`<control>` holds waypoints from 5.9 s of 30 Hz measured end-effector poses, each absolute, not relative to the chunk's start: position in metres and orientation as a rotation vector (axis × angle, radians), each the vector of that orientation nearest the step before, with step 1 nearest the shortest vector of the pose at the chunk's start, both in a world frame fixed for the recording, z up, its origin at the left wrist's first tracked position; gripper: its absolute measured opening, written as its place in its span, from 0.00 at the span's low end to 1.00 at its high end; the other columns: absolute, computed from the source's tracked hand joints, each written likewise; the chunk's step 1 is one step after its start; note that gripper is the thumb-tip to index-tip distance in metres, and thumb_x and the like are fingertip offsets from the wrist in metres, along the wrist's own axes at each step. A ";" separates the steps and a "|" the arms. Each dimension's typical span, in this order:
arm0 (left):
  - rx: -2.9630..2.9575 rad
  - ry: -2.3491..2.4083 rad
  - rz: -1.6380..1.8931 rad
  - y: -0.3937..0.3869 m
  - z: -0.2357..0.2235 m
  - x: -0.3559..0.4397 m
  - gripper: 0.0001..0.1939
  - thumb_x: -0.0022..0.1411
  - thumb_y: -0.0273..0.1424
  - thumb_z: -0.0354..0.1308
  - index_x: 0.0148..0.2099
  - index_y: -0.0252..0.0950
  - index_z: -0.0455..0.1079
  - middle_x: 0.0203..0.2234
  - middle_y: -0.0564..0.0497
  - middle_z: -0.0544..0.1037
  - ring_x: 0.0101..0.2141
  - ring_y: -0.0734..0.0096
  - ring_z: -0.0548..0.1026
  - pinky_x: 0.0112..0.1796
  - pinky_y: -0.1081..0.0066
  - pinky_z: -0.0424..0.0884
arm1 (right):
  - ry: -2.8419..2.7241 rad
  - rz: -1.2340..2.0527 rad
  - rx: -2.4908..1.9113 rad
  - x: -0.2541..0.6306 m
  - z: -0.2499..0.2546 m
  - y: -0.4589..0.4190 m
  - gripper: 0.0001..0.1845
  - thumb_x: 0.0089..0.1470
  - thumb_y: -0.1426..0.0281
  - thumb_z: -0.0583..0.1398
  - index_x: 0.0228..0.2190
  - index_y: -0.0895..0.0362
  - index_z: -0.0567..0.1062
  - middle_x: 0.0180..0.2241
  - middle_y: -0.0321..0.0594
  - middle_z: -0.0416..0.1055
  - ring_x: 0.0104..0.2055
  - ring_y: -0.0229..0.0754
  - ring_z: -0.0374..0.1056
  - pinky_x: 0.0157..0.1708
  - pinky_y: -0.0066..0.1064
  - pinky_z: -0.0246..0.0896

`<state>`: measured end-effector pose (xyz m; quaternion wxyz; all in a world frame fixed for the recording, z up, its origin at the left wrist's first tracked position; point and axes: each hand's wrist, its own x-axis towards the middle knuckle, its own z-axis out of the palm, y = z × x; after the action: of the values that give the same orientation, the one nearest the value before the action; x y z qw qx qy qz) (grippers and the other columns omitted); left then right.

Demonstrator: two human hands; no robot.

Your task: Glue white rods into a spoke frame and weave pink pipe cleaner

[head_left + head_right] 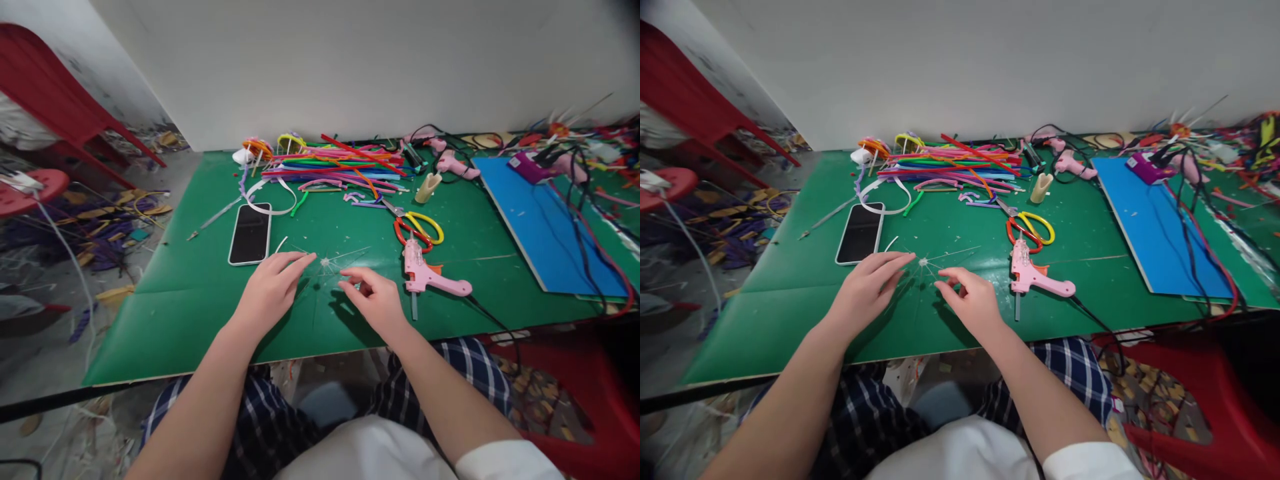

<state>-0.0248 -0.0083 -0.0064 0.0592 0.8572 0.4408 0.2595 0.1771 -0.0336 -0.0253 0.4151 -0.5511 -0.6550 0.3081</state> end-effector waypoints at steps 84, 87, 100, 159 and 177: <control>0.758 0.948 1.242 -0.018 0.045 0.006 0.12 0.45 0.32 0.65 0.35 0.33 0.73 0.26 0.52 0.76 0.25 0.80 0.73 0.24 0.82 0.69 | -1.318 1.605 -1.070 0.193 0.066 0.008 0.14 0.47 0.62 0.60 0.34 0.57 0.76 0.27 0.37 0.71 0.22 0.30 0.65 0.21 0.23 0.64; 0.742 0.933 1.278 -0.017 0.043 0.005 0.11 0.46 0.31 0.65 0.34 0.33 0.73 0.25 0.53 0.76 0.24 0.82 0.73 0.25 0.83 0.70 | -1.325 1.636 -1.034 0.181 0.056 0.011 0.13 0.47 0.63 0.61 0.34 0.58 0.76 0.27 0.38 0.71 0.23 0.31 0.66 0.22 0.23 0.63; 0.803 0.791 1.293 -0.028 0.044 0.011 0.04 0.47 0.28 0.64 0.30 0.36 0.73 0.19 0.55 0.75 0.20 0.81 0.73 0.23 0.82 0.71 | -1.469 1.453 -0.767 0.164 0.054 -0.023 0.12 0.53 0.73 0.55 0.39 0.52 0.73 0.24 0.31 0.68 0.22 0.29 0.65 0.23 0.22 0.64; 1.119 0.589 1.563 -0.037 0.037 0.017 0.03 0.48 0.28 0.63 0.29 0.40 0.74 0.20 0.55 0.72 0.25 0.75 0.70 0.25 0.75 0.67 | -1.704 0.729 -0.580 0.155 0.063 -0.042 0.19 0.47 0.83 0.52 0.37 0.56 0.74 0.28 0.38 0.74 0.30 0.34 0.68 0.30 0.28 0.67; 1.269 0.626 1.571 -0.038 0.037 0.012 0.04 0.47 0.30 0.65 0.29 0.42 0.75 0.20 0.53 0.75 0.23 0.71 0.73 0.25 0.69 0.69 | -1.759 0.768 -0.561 0.163 0.068 -0.043 0.19 0.47 0.82 0.52 0.37 0.54 0.73 0.30 0.37 0.74 0.31 0.34 0.69 0.31 0.29 0.66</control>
<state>0.0119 -0.0376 0.0368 0.4915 0.5228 0.2579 0.6470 0.1630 -0.0432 0.0676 0.5404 -0.2359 -0.7402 0.3233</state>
